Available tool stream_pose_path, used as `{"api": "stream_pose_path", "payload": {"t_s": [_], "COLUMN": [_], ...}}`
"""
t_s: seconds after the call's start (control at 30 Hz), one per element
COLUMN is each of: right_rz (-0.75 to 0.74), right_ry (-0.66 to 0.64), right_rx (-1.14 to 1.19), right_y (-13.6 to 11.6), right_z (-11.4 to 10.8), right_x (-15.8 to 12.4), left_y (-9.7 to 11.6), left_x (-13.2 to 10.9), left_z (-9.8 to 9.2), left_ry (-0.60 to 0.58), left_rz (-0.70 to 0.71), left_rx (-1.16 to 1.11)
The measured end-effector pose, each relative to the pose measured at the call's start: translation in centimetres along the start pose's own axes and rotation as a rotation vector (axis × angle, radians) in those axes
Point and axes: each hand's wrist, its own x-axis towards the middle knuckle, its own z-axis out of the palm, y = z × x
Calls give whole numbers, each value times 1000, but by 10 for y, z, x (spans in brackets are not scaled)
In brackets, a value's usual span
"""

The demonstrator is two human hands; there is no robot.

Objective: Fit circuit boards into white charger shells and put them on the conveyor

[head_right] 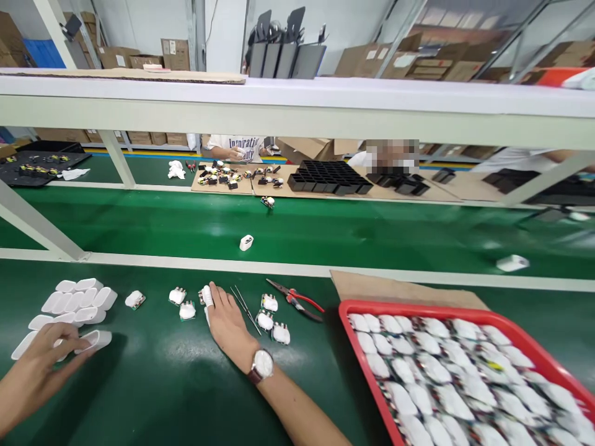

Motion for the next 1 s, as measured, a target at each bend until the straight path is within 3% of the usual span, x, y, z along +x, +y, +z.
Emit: {"api": "stream_pose_path", "payload": {"t_s": [0.07, 0.13, 0.27, 0.33, 0.4, 0.5, 0.73, 0.87, 1.0], "right_rz": [8, -7, -14, -7, -14, -26, 79, 89, -5], "right_ry": [21, 39, 60, 86, 113, 143, 219, 274, 235], "right_rx": [11, 37, 67, 109, 164, 246, 346, 455, 549], "right_y": [-2, -1, 2, 2, 3, 5, 6, 4, -4], "right_z": [2, 1, -7, -11, -13, -12, -13, -33, -55], "right_x": [0, 3, 1, -6, -15, -26, -33, -35, -42], "left_y": [26, 58, 109, 120, 122, 116, 113, 115, 117], "left_x": [15, 32, 64, 79, 91, 99, 83, 81, 83], "left_z": [4, 19, 72, 96, 111, 119, 119, 125, 131], "left_ry": [-10, -92, -359, -387, -353, -300, -342, -351, -316], "left_rz": [29, 80, 233, 248, 231, 195, -52, 56, 89], "left_rx": [-98, -229, -444, -452, -434, -451, -659, -668, -722]}}
